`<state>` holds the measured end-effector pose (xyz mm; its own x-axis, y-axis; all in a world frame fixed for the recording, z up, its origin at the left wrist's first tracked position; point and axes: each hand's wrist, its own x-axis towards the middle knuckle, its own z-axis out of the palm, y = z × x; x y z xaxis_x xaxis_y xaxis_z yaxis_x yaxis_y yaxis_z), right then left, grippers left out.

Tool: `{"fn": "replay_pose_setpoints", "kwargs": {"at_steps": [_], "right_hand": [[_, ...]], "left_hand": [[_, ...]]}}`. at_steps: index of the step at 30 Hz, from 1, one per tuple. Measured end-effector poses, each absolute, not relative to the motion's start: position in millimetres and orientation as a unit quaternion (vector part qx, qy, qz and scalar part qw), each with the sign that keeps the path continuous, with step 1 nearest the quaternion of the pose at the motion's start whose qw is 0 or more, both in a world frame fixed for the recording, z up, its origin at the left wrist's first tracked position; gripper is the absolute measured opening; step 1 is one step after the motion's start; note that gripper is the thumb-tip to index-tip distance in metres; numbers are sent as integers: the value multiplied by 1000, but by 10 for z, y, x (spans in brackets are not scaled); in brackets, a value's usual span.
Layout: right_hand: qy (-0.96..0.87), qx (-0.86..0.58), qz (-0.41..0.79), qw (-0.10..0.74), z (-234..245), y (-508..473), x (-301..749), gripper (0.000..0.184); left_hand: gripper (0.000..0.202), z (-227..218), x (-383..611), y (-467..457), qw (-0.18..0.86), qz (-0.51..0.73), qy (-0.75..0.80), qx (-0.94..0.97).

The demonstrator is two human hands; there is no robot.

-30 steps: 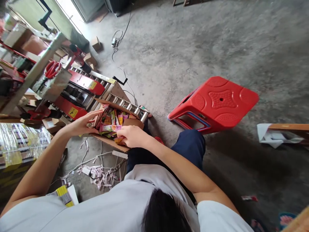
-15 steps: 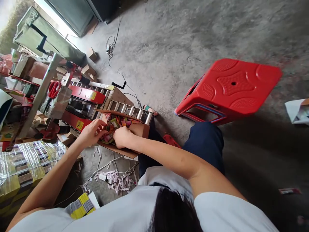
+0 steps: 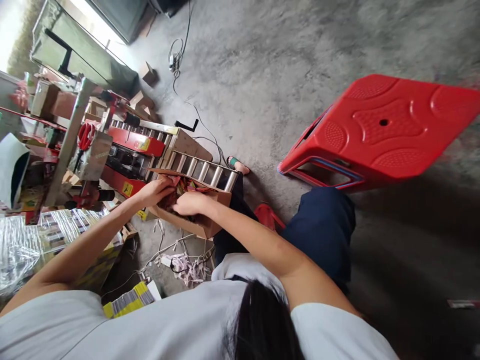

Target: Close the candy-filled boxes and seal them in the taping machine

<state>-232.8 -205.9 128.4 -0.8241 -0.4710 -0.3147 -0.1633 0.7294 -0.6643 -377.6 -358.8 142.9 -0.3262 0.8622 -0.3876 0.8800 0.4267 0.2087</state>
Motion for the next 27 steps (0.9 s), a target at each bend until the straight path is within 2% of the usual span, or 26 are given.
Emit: {"fn": "replay_pose_setpoints", "kwargs": {"at_steps": [4,8,10,12,17,21,25,27], "right_hand": [[857,-222,-388,256,1312,-1928,-2341,68],[895,-188,-350,201,1296,-1948,-2306,61],[902,-172,-352,181,1252,-1960,-2303,64],[903,-175,-361,156,1202,-1960,-2300,66],[913,-169,-362,84,1260,-2000,-2187,58],[943,-129,-297,80,1418,-2135,-2029,46],[951,-125,-271,85,1488,-2252,-1918,24],[952,-127,-264,90,1574,-2258,-1867,20]], "left_hand": [[33,1316,-3738,-3673,95,62,867,484],[31,1290,-3529,-3714,-38,127,889,439],[31,1287,-3328,-3723,-133,160,891,404],[34,1240,-3110,-3723,-187,191,889,373],[54,994,-2890,-3670,-128,136,926,328],[57,931,-2990,-3642,-66,90,937,332],[61,948,-3005,-3633,-57,67,942,325],[62,935,-2989,-3630,-52,56,944,321]]}}
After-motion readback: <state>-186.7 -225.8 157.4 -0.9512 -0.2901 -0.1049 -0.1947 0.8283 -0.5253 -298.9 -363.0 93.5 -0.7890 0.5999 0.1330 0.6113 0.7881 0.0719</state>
